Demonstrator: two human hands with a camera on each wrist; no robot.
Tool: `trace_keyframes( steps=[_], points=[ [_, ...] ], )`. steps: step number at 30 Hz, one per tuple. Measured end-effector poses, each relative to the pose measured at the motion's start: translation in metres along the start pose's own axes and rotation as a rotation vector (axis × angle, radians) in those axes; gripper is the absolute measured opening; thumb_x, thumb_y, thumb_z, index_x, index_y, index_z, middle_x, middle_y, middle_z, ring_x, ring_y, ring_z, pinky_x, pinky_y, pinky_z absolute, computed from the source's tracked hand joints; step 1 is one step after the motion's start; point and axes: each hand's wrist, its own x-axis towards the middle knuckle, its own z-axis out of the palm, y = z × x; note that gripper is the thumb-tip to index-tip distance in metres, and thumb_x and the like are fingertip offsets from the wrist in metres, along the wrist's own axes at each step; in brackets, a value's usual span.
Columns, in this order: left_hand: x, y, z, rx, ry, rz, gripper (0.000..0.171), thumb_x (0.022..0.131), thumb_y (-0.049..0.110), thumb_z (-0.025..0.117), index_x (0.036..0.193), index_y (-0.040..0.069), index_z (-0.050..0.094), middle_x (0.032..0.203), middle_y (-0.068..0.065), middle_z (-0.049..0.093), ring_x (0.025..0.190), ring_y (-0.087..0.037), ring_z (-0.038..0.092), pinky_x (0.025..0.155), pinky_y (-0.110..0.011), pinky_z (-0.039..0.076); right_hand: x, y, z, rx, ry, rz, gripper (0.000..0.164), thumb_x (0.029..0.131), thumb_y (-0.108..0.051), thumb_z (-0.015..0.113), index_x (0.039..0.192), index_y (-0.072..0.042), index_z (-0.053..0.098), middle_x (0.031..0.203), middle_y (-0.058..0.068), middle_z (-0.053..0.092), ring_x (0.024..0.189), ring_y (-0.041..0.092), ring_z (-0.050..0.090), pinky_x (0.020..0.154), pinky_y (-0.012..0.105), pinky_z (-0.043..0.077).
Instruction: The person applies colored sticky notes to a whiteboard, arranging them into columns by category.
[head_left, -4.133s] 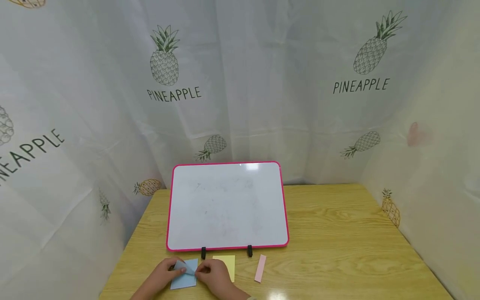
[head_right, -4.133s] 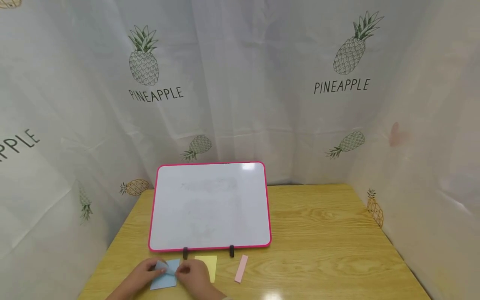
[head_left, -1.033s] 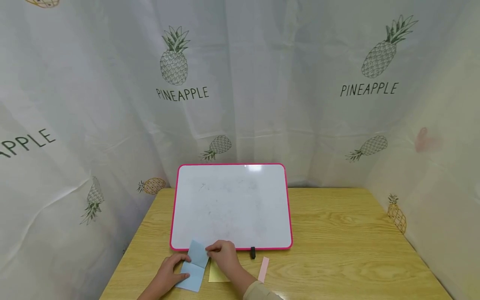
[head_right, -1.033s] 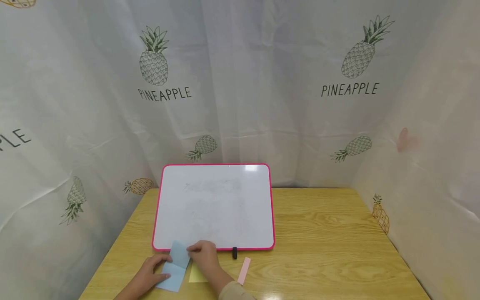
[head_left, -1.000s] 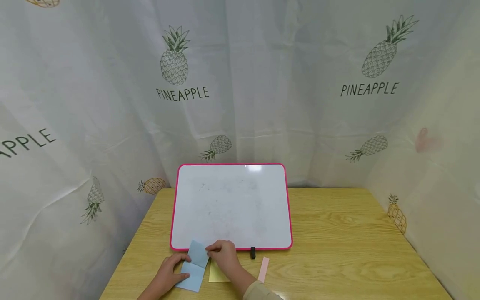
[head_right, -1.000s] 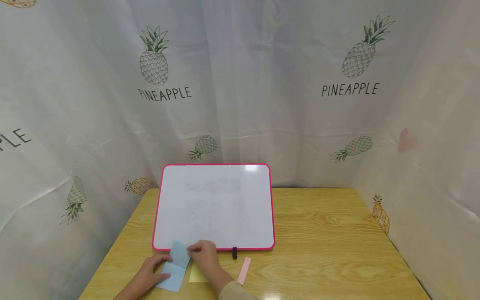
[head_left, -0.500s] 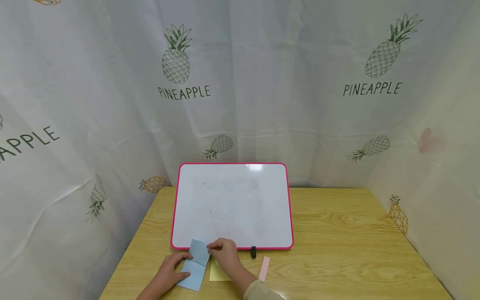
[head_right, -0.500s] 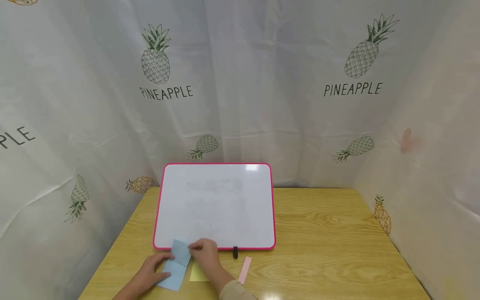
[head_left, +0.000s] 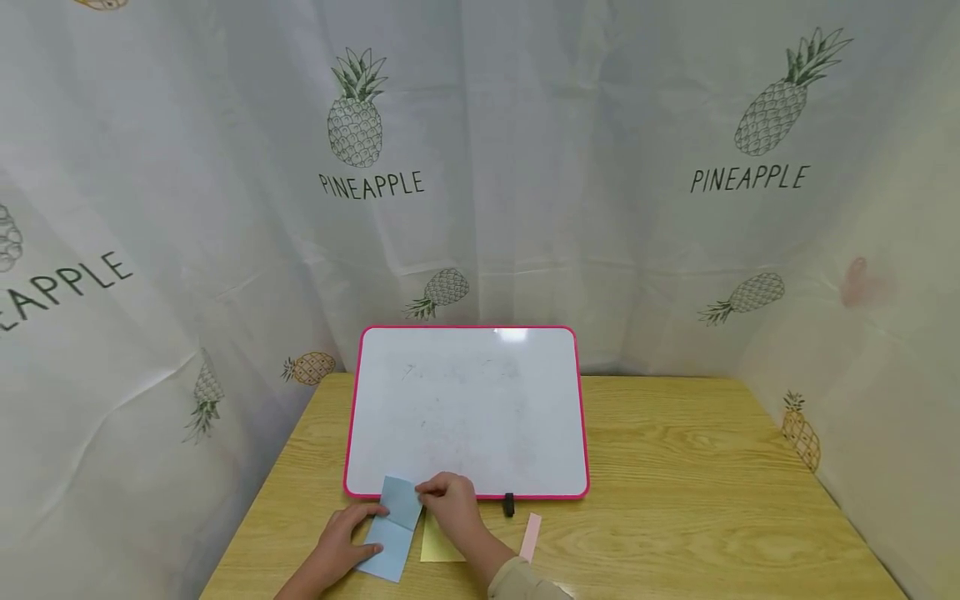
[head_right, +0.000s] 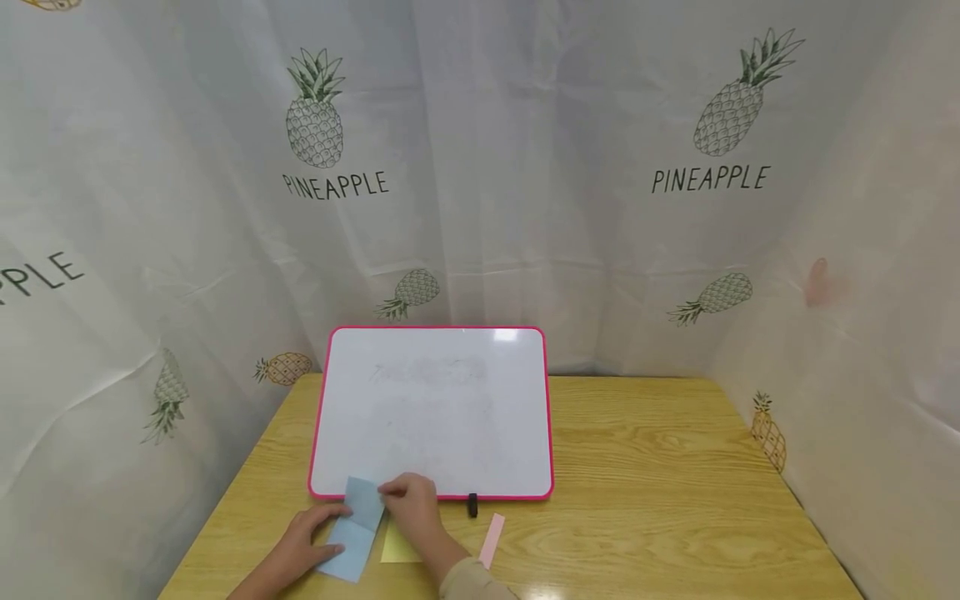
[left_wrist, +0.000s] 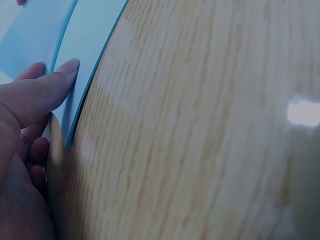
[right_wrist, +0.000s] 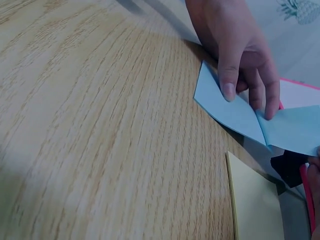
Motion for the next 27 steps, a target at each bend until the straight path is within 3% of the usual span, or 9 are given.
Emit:
trace_keyframes(
  steps=[13, 22, 27],
  points=[
    [-0.002, 0.003, 0.001, 0.06, 0.051, 0.063, 0.049, 0.069, 0.016, 0.086, 0.113, 0.021, 0.066, 0.12, -0.001, 0.062, 0.112, -0.026, 0.054, 0.092, -0.043, 0.037, 0.004, 0.0, -0.004, 0.03, -0.009, -0.004, 0.013, 0.081, 0.006, 0.074, 0.084, -0.006, 0.077, 0.082, 0.003, 0.07, 0.073, 0.005, 0.062, 0.063, 0.02, 0.053],
    [-0.001, 0.005, -0.001, 0.057, 0.039, 0.03, 0.049, 0.069, 0.016, 0.087, 0.114, 0.02, 0.067, 0.114, 0.005, 0.062, 0.109, -0.024, 0.054, 0.093, -0.044, 0.037, 0.009, -0.009, -0.013, 0.104, -0.021, 0.002, 0.01, 0.084, 0.006, 0.071, 0.09, 0.0, 0.076, 0.085, 0.003, 0.069, 0.073, 0.009, 0.065, 0.064, 0.023, 0.054],
    [0.001, 0.009, -0.004, -0.006, 0.014, -0.043, 0.048, 0.068, 0.013, 0.087, 0.111, 0.02, 0.068, 0.113, 0.006, 0.063, 0.11, -0.025, 0.053, 0.096, -0.047, 0.037, 0.016, -0.015, -0.019, 0.131, -0.018, 0.006, 0.01, 0.086, 0.001, 0.071, 0.095, -0.001, 0.075, 0.089, 0.006, 0.069, 0.077, 0.011, 0.064, 0.066, 0.022, 0.054]
  ],
)
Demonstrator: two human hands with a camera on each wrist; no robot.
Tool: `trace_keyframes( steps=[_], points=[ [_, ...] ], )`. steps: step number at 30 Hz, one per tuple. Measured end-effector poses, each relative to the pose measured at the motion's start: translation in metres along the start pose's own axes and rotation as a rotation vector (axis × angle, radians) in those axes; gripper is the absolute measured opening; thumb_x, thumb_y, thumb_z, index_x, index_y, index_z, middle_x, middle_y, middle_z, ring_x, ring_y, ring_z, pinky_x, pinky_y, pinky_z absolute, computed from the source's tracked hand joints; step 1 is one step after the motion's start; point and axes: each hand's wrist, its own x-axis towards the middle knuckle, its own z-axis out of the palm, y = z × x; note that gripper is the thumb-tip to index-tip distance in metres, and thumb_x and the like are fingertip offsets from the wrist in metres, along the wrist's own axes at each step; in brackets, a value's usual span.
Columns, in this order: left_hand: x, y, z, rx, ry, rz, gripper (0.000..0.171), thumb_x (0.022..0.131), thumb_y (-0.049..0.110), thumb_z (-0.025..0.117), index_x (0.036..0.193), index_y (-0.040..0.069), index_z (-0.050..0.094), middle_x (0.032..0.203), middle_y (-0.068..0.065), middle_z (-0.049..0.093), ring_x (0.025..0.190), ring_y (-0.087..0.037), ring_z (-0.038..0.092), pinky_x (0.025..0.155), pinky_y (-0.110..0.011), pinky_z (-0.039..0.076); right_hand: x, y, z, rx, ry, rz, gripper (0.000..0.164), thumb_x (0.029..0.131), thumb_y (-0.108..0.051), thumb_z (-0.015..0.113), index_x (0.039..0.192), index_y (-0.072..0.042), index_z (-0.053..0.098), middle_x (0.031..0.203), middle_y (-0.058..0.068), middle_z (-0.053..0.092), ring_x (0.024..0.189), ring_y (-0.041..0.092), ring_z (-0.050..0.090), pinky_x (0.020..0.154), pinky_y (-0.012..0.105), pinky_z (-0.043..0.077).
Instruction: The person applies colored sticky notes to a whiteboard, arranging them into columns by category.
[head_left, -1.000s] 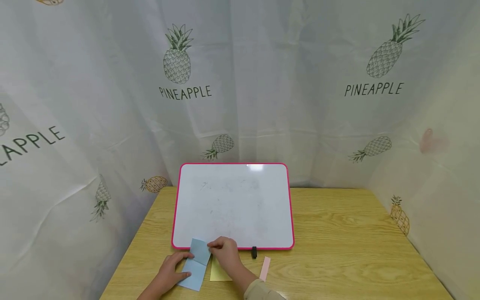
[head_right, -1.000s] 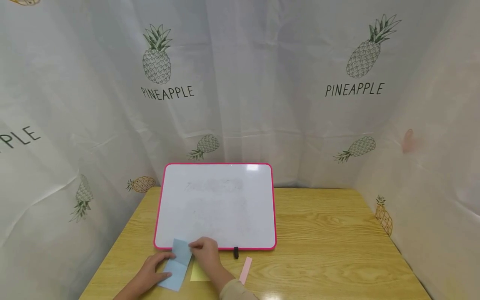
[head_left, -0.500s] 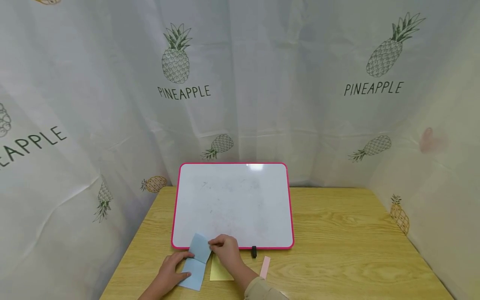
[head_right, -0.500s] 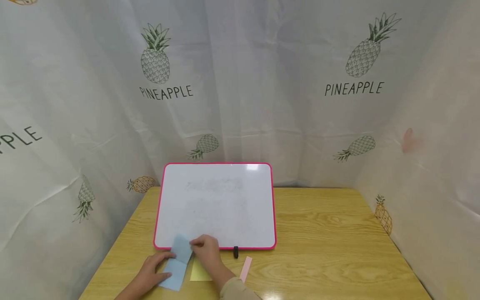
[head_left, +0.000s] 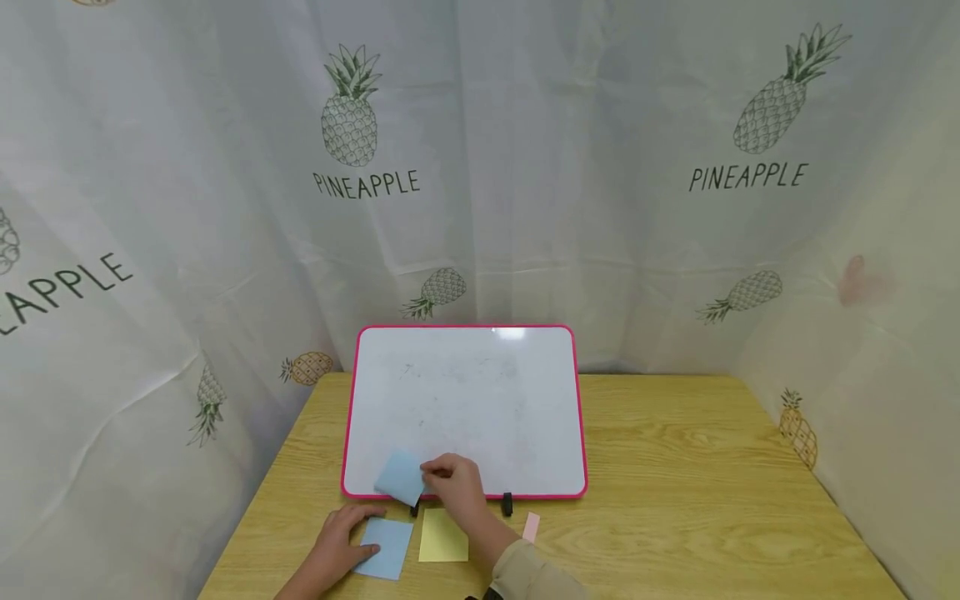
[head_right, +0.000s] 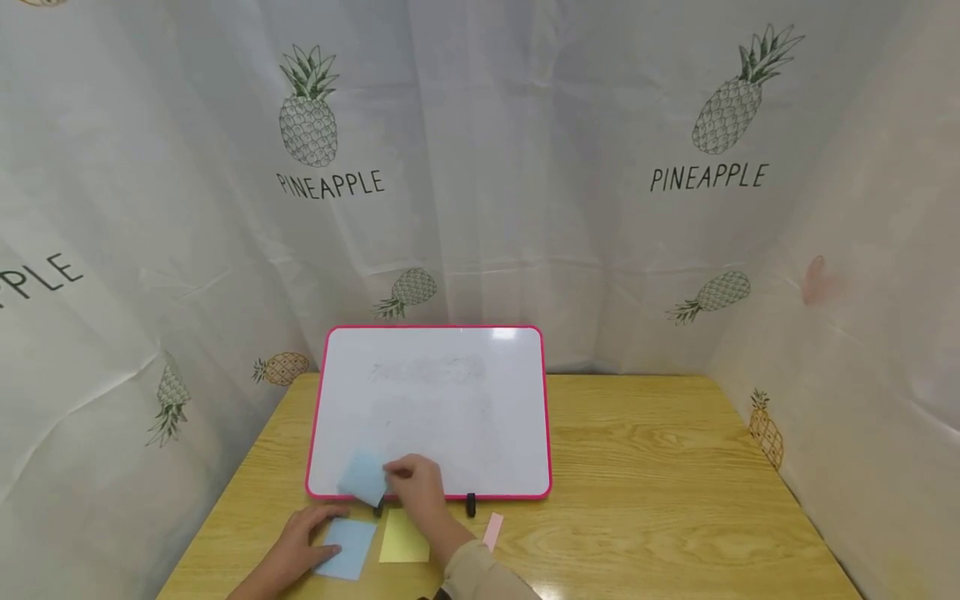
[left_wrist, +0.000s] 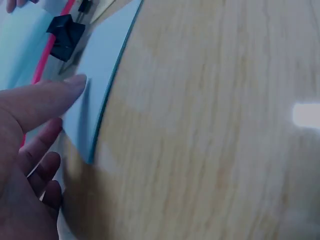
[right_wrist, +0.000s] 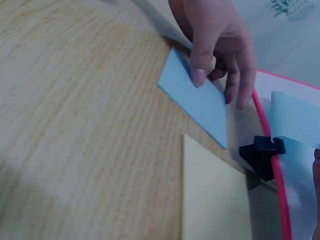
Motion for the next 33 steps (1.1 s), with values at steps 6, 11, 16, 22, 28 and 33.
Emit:
trace_keyframes(
  steps=[6, 11, 16, 22, 28, 33],
  points=[
    [0.009, 0.012, -0.009, -0.12, 0.01, -0.152, 0.039, 0.073, 0.003, 0.083, 0.107, 0.014, 0.069, 0.104, 0.004, 0.065, 0.094, -0.018, 0.055, 0.083, -0.034, 0.047, 0.011, -0.014, -0.006, 0.034, 0.012, 0.011, 0.015, 0.086, -0.002, 0.072, 0.1, -0.005, 0.074, 0.09, -0.001, 0.067, 0.081, 0.012, 0.061, 0.068, 0.024, 0.053],
    [0.021, 0.028, -0.023, -0.206, 0.017, -0.215, 0.035, 0.077, 0.002, 0.08, 0.109, 0.01, 0.068, 0.099, -0.002, 0.064, 0.076, -0.016, 0.049, 0.064, -0.026, 0.045, 0.021, -0.027, -0.01, 0.011, 0.023, 0.016, 0.013, 0.084, -0.004, 0.074, 0.097, -0.008, 0.076, 0.088, -0.002, 0.068, 0.08, 0.012, 0.063, 0.067, 0.025, 0.054],
    [0.039, 0.05, -0.043, -0.182, 0.021, -0.19, 0.033, 0.082, 0.005, 0.077, 0.113, 0.01, 0.067, 0.097, -0.004, 0.064, 0.076, -0.017, 0.048, 0.065, -0.028, 0.044, 0.032, -0.039, -0.014, -0.041, 0.025, 0.005, 0.01, 0.084, -0.006, 0.076, 0.094, -0.009, 0.077, 0.086, -0.004, 0.069, 0.077, 0.011, 0.063, 0.066, 0.025, 0.054],
    [0.062, 0.063, -0.069, -0.119, 0.037, -0.121, 0.032, 0.086, 0.008, 0.073, 0.118, 0.008, 0.065, 0.101, -0.007, 0.064, 0.079, -0.017, 0.048, 0.07, -0.031, 0.043, 0.047, -0.053, -0.017, -0.073, 0.033, -0.006, 0.007, 0.084, -0.008, 0.076, 0.09, -0.01, 0.079, 0.084, -0.005, 0.069, 0.072, 0.01, 0.062, 0.062, 0.025, 0.052],
    [0.087, 0.065, -0.095, -0.07, 0.099, -0.089, 0.034, 0.091, 0.012, 0.069, 0.124, 0.007, 0.062, 0.108, -0.009, 0.064, 0.091, -0.022, 0.052, 0.08, -0.034, 0.047, 0.061, -0.064, -0.016, -0.034, 0.085, -0.058, 0.009, 0.083, -0.005, 0.076, 0.092, -0.004, 0.077, 0.087, -0.004, 0.07, 0.074, 0.01, 0.064, 0.065, 0.025, 0.054],
    [0.105, 0.064, -0.11, -0.105, 0.152, -0.06, 0.033, 0.097, 0.016, 0.061, 0.128, 0.003, 0.058, 0.11, -0.012, 0.062, 0.099, -0.027, 0.055, 0.086, -0.039, 0.046, 0.072, -0.066, -0.011, 0.035, 0.095, -0.092, 0.011, 0.082, -0.005, 0.077, 0.092, -0.001, 0.077, 0.088, -0.003, 0.07, 0.077, 0.011, 0.065, 0.069, 0.025, 0.055]
  ],
)
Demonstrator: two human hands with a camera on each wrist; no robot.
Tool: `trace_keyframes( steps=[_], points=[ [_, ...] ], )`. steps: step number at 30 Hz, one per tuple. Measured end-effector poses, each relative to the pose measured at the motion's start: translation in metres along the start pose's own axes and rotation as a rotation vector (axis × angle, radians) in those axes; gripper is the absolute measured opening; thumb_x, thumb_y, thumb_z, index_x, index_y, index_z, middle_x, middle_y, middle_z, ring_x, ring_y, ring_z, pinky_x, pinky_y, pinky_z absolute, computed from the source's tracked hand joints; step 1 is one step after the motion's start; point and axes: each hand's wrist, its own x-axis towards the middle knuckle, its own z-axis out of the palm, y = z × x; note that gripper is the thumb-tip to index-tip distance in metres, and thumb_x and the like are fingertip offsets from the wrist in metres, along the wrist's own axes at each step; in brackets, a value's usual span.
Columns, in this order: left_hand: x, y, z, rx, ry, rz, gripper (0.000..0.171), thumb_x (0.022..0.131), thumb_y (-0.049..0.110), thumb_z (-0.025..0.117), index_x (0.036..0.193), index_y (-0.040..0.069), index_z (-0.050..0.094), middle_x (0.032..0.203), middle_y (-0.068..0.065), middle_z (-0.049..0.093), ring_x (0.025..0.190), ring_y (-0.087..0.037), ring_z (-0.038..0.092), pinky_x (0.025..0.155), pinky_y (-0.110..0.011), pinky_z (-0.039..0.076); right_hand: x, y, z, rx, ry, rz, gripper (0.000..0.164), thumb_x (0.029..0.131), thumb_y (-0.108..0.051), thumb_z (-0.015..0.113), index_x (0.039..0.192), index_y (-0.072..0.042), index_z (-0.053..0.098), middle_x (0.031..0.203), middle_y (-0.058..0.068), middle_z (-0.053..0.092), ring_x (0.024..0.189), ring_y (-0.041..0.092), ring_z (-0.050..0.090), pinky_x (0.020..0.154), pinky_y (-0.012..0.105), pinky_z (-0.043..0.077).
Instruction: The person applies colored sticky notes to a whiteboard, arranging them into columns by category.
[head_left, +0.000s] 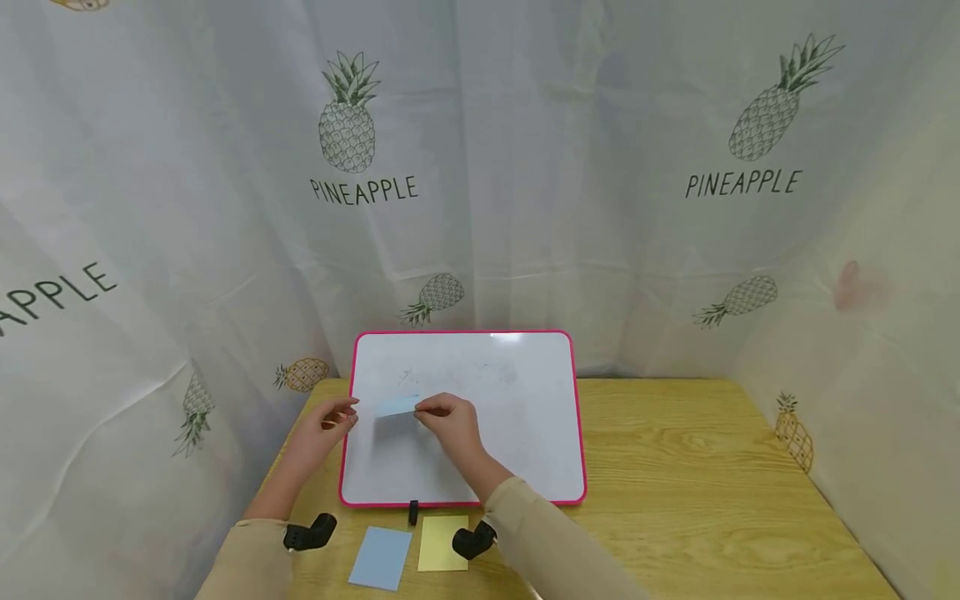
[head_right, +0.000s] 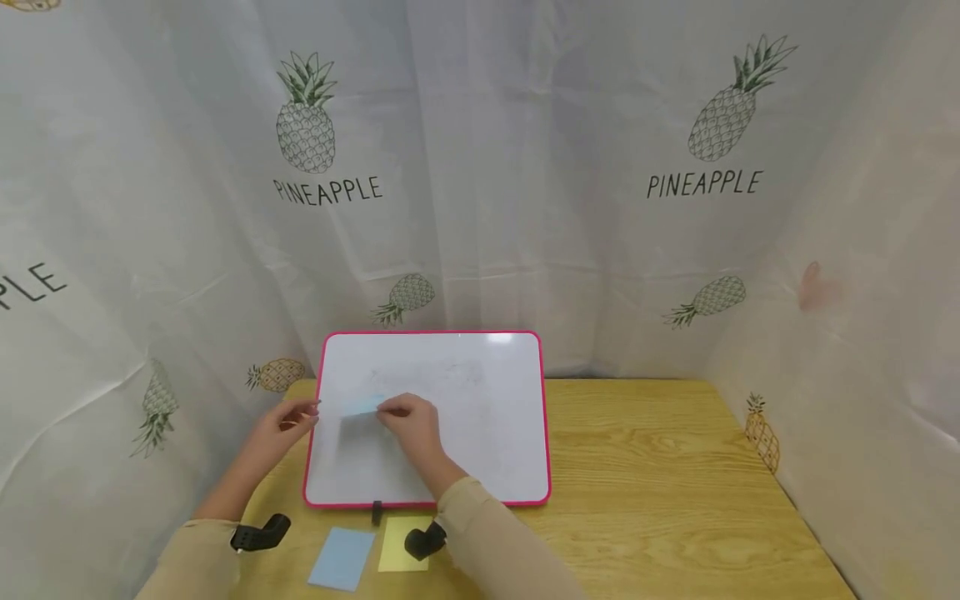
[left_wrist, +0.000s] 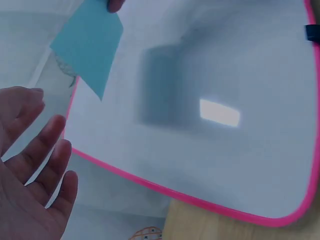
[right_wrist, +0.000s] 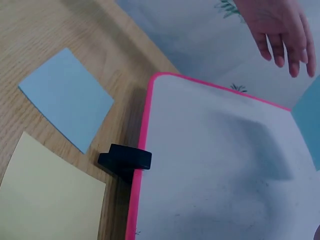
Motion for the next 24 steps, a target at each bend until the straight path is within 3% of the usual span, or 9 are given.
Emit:
trace_keyframes(
  steps=[5, 12, 18, 24],
  points=[
    [0.018, 0.0, -0.008, -0.049, 0.028, 0.049, 0.034, 0.099, 0.014, 0.057, 0.13, 0.0, 0.056, 0.118, -0.016, 0.06, 0.104, -0.031, 0.054, 0.091, -0.046, 0.043, 0.015, 0.001, 0.006, 0.034, 0.015, -0.013, 0.015, 0.08, -0.005, 0.079, 0.093, 0.001, 0.076, 0.092, -0.002, 0.07, 0.087, 0.013, 0.065, 0.073, 0.026, 0.055],
    [0.037, 0.003, -0.007, 0.109, 0.061, 0.119, 0.035, 0.097, 0.017, 0.061, 0.129, 0.004, 0.058, 0.129, -0.018, 0.051, 0.114, -0.037, 0.049, 0.094, -0.058, 0.041, 0.037, -0.001, 0.013, 0.001, 0.025, -0.05, 0.01, 0.078, -0.007, 0.081, 0.088, -0.004, 0.079, 0.096, -0.005, 0.069, 0.095, 0.013, 0.063, 0.077, 0.024, 0.054],
    [0.051, 0.002, -0.001, 0.118, 0.065, 0.105, 0.036, 0.097, 0.019, 0.061, 0.131, 0.006, 0.057, 0.133, -0.018, 0.051, 0.119, -0.039, 0.047, 0.098, -0.058, 0.039, 0.05, -0.001, 0.021, 0.015, 0.051, -0.056, 0.009, 0.077, -0.004, 0.081, 0.085, -0.002, 0.078, 0.095, -0.004, 0.069, 0.093, 0.012, 0.063, 0.075, 0.023, 0.055],
    [0.066, 0.002, -0.007, 0.073, 0.087, 0.08, 0.04, 0.099, 0.018, 0.057, 0.136, 0.003, 0.052, 0.138, -0.021, 0.046, 0.126, -0.041, 0.041, 0.102, -0.06, 0.034, 0.065, 0.001, 0.032, 0.092, 0.075, -0.082, 0.014, 0.076, 0.001, 0.081, 0.09, 0.001, 0.077, 0.096, -0.001, 0.068, 0.089, 0.012, 0.066, 0.074, 0.024, 0.055]
  ],
)
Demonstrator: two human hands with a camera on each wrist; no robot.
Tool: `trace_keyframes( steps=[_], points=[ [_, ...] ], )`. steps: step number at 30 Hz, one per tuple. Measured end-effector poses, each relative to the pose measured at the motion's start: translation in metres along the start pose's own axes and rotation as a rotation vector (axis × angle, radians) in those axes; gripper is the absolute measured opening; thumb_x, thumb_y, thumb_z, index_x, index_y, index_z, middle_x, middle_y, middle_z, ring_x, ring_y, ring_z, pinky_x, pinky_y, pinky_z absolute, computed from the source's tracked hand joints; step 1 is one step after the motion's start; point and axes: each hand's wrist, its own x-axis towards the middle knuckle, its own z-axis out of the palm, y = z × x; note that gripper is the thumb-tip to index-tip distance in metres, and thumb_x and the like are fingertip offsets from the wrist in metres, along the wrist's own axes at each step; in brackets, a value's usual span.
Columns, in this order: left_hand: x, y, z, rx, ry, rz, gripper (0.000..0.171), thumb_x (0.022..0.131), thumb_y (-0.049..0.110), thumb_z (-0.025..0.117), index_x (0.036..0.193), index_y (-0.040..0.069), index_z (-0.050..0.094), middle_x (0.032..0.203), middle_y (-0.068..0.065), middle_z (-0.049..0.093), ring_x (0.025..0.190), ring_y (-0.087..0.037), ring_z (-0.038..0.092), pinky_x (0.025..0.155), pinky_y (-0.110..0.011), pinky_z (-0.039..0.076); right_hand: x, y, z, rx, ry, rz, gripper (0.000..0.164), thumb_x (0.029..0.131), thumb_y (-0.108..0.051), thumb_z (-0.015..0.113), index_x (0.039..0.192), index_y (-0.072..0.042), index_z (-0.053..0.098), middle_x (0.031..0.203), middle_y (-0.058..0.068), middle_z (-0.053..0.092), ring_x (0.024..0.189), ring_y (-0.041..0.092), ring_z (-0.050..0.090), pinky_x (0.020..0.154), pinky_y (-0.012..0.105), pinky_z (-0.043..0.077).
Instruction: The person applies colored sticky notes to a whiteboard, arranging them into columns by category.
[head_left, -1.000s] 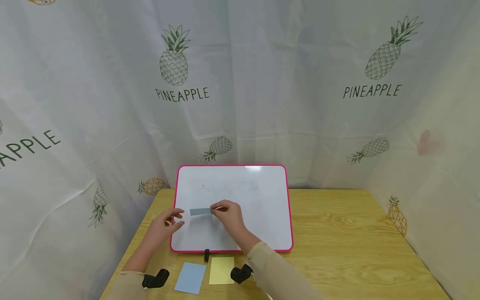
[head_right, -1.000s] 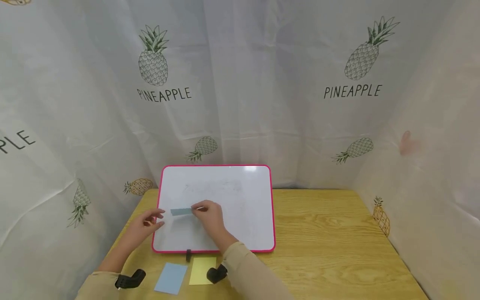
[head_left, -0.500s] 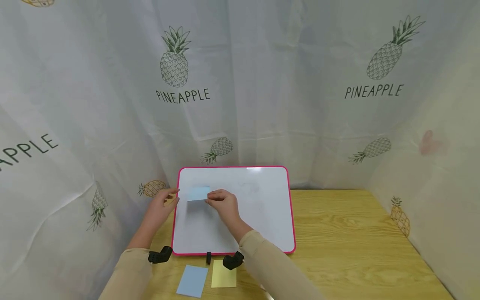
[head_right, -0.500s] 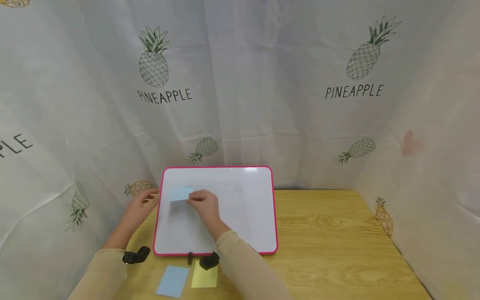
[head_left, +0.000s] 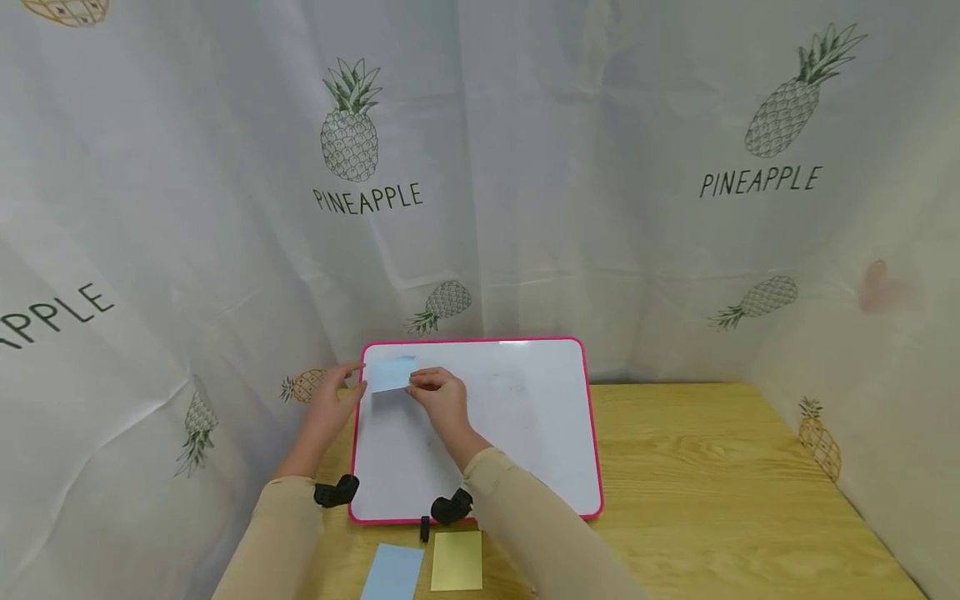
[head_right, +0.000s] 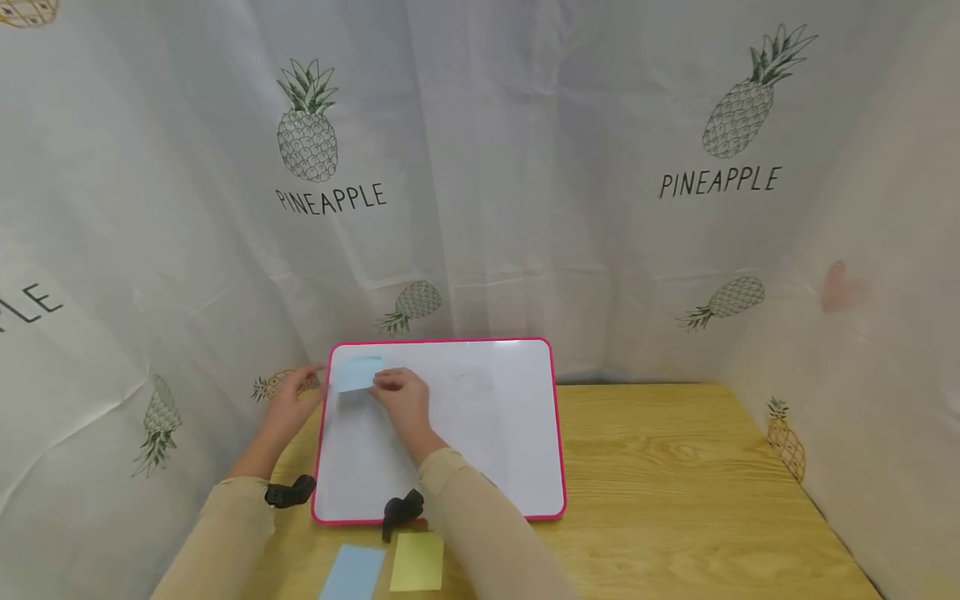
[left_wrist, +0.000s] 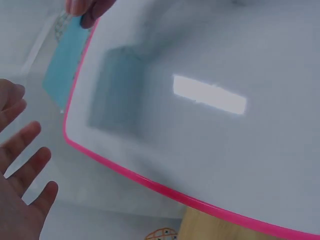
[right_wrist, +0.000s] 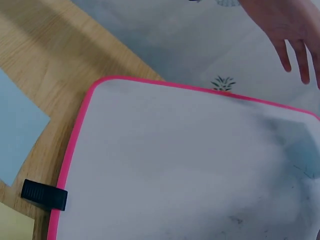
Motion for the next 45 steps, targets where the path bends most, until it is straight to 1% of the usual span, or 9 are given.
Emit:
trace_keyframes(
  steps=[6, 14, 17, 23, 27, 30, 35, 40, 45],
  points=[
    [0.013, -0.001, -0.003, -0.003, 0.024, 0.015, 0.042, 0.099, 0.019, 0.057, 0.137, 0.001, 0.051, 0.141, -0.021, 0.045, 0.134, -0.04, 0.036, 0.107, -0.059, 0.028, 0.008, 0.001, 0.009, -0.005, 0.057, -0.01, 0.015, 0.076, 0.003, 0.08, 0.09, 0.001, 0.077, 0.095, -0.001, 0.067, 0.085, 0.011, 0.065, 0.072, 0.024, 0.055],
    [0.012, -0.006, 0.006, 0.001, 0.032, -0.031, 0.041, 0.097, 0.017, 0.058, 0.137, 0.007, 0.053, 0.144, -0.018, 0.044, 0.136, -0.039, 0.034, 0.108, -0.059, 0.027, 0.011, 0.005, 0.023, -0.02, 0.07, 0.026, 0.015, 0.075, 0.003, 0.081, 0.089, -0.003, 0.078, 0.093, -0.004, 0.067, 0.084, 0.009, 0.065, 0.073, 0.022, 0.055],
    [0.013, -0.008, 0.01, 0.007, 0.04, 0.001, 0.041, 0.097, 0.016, 0.058, 0.136, 0.005, 0.053, 0.143, -0.019, 0.045, 0.136, -0.039, 0.035, 0.109, -0.057, 0.027, 0.011, 0.008, 0.023, -0.049, 0.079, 0.032, 0.016, 0.075, 0.002, 0.081, 0.089, -0.004, 0.078, 0.092, -0.005, 0.067, 0.085, 0.007, 0.064, 0.073, 0.021, 0.054],
    [0.014, -0.009, 0.018, 0.146, 0.021, 0.094, 0.04, 0.094, 0.015, 0.061, 0.132, 0.0, 0.057, 0.139, -0.022, 0.05, 0.131, -0.04, 0.04, 0.107, -0.056, 0.03, 0.011, 0.012, 0.021, -0.134, 0.066, 0.029, 0.015, 0.077, 0.0, 0.081, 0.09, -0.005, 0.078, 0.093, -0.005, 0.067, 0.085, 0.006, 0.064, 0.074, 0.02, 0.053],
    [0.017, -0.012, 0.022, 0.217, -0.01, 0.14, 0.042, 0.094, 0.016, 0.061, 0.132, -0.002, 0.057, 0.141, -0.021, 0.048, 0.133, -0.04, 0.037, 0.108, -0.056, 0.028, 0.012, 0.014, 0.021, -0.169, 0.047, 0.019, 0.015, 0.077, 0.001, 0.08, 0.091, -0.004, 0.078, 0.093, -0.003, 0.067, 0.086, 0.007, 0.064, 0.075, 0.02, 0.053],
    [0.02, -0.015, 0.024, 0.226, -0.021, 0.154, 0.042, 0.094, 0.015, 0.061, 0.133, -0.002, 0.056, 0.143, -0.02, 0.047, 0.135, -0.04, 0.035, 0.109, -0.056, 0.026, 0.013, 0.016, 0.021, -0.185, 0.041, -0.001, 0.015, 0.077, 0.001, 0.08, 0.091, -0.004, 0.078, 0.093, -0.004, 0.067, 0.085, 0.006, 0.064, 0.074, 0.019, 0.053],
    [0.023, -0.017, 0.026, 0.212, -0.025, 0.149, 0.043, 0.094, 0.014, 0.062, 0.133, -0.002, 0.056, 0.144, -0.02, 0.045, 0.135, -0.04, 0.035, 0.109, -0.057, 0.026, 0.013, 0.02, 0.022, -0.188, 0.047, -0.03, 0.015, 0.077, 0.002, 0.08, 0.09, -0.004, 0.078, 0.091, -0.005, 0.067, 0.084, 0.006, 0.064, 0.074, 0.02, 0.053],
    [0.025, -0.021, 0.028, 0.226, -0.03, 0.14, 0.043, 0.094, 0.016, 0.062, 0.134, -0.001, 0.055, 0.145, -0.019, 0.044, 0.136, -0.04, 0.034, 0.109, -0.057, 0.026, 0.012, 0.02, 0.023, -0.195, 0.038, -0.032, 0.014, 0.078, 0.001, 0.08, 0.091, -0.003, 0.077, 0.091, -0.006, 0.067, 0.085, 0.005, 0.063, 0.075, 0.019, 0.053],
    [0.027, -0.021, 0.03, 0.263, -0.038, 0.16, 0.043, 0.093, 0.016, 0.062, 0.133, 0.0, 0.057, 0.146, -0.019, 0.043, 0.136, -0.04, 0.033, 0.11, -0.057, 0.025, 0.012, 0.019, 0.021, -0.237, 0.012, -0.037, 0.013, 0.079, 0.0, 0.079, 0.091, -0.004, 0.077, 0.092, -0.005, 0.068, 0.086, 0.006, 0.062, 0.076, 0.02, 0.052]
  ],
)
